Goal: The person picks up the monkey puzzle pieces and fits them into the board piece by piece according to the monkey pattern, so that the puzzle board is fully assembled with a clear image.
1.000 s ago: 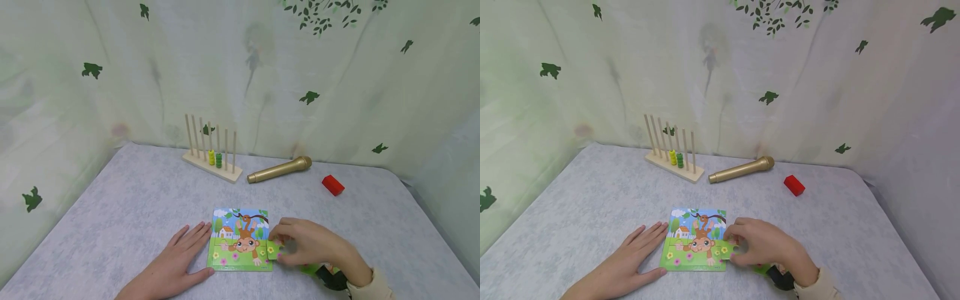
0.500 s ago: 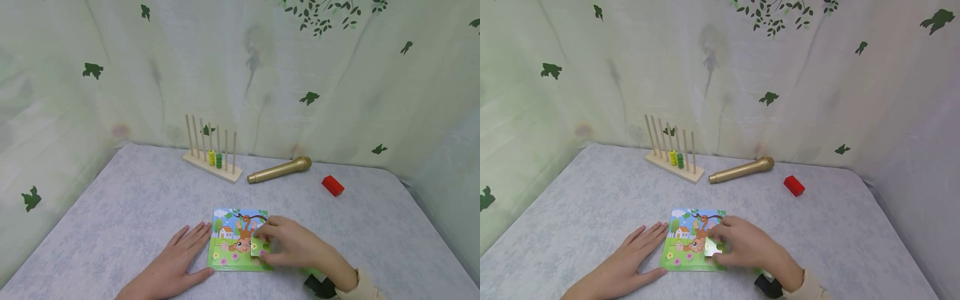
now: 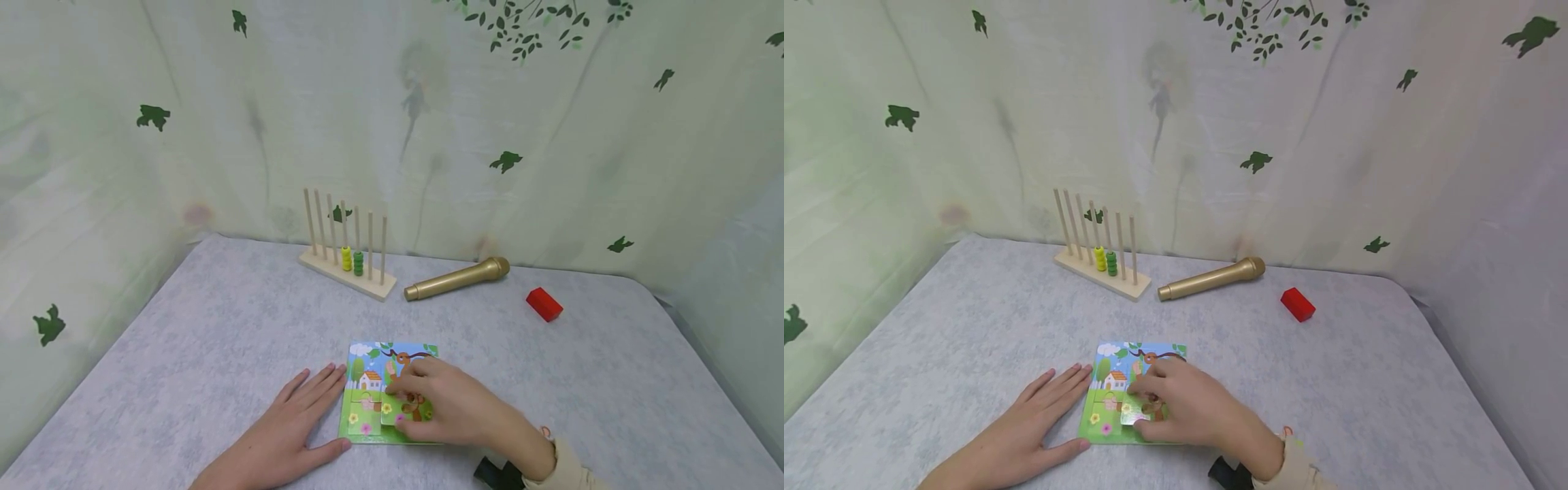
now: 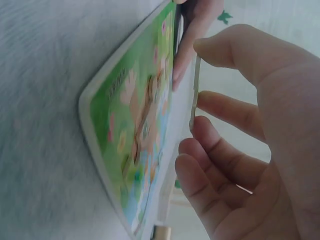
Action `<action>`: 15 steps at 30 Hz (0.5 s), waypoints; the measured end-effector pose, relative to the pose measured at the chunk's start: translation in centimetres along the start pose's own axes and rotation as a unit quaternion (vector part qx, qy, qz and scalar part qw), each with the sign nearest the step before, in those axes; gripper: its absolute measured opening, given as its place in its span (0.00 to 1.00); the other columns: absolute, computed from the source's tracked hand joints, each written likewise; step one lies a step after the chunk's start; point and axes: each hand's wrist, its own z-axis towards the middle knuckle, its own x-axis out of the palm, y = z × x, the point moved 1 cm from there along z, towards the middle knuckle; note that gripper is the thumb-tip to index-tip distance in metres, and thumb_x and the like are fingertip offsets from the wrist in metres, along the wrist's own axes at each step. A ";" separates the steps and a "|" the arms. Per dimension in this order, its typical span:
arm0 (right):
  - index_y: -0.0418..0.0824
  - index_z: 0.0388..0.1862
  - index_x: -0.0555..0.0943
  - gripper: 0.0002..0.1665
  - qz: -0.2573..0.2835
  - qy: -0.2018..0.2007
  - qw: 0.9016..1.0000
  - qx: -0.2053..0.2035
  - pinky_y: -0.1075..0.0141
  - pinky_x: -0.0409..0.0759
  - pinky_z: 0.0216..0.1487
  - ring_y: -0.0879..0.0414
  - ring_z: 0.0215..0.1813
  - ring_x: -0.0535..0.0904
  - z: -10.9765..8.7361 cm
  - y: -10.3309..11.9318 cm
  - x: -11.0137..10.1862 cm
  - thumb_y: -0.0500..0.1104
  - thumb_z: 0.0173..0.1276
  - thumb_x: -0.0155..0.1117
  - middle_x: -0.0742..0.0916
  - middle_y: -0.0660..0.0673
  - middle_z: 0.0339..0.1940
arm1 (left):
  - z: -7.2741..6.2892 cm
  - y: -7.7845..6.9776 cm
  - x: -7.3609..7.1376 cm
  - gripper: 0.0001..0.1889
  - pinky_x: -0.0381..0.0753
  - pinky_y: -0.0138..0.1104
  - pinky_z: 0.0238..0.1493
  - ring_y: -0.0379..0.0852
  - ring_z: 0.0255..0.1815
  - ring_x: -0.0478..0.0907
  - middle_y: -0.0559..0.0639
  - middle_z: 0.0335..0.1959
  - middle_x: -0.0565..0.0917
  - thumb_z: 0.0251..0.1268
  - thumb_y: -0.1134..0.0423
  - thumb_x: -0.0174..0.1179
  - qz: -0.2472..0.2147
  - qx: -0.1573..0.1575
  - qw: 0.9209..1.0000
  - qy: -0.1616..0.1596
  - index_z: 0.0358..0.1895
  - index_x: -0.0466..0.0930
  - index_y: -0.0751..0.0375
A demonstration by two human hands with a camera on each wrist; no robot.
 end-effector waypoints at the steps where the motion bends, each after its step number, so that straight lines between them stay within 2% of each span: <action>1: 0.54 0.54 0.88 0.18 0.000 -0.006 1.000 -0.006 0.78 0.73 0.39 0.67 0.40 0.73 0.1 0.1 0.1 0.55 0.66 0.71 0.82 0.60 0.40 | 0.0 0.0 0.0 0.46 0.22 0.24 0.78 0.49 0.83 0.56 0.46 0.83 0.59 0.73 0.27 0.47 0.001 0.001 1.000 0.000 0.81 0.60 0.57; 7: 0.52 0.52 0.88 0.18 -0.007 -0.022 1.000 -0.021 0.79 0.71 0.39 0.68 0.40 0.70 0.8 0.6 1.0 0.53 0.63 0.74 0.81 0.59 0.39 | 0.1 -0.1 -0.1 0.46 0.22 0.24 0.78 0.49 0.83 0.56 0.46 0.83 0.59 0.72 0.27 0.48 0.002 0.000 1.000 -0.001 0.81 0.60 0.57; 15: 0.50 0.51 0.89 0.20 -0.012 -0.022 0.998 -0.051 0.84 0.66 0.38 0.70 0.38 0.67 1.6 1.1 2.2 0.52 0.61 0.77 0.79 0.59 0.36 | 0.1 0.0 0.0 0.45 0.23 0.24 0.78 0.50 0.83 0.57 0.46 0.83 0.60 0.73 0.28 0.49 0.003 0.006 1.000 -0.008 0.81 0.61 0.57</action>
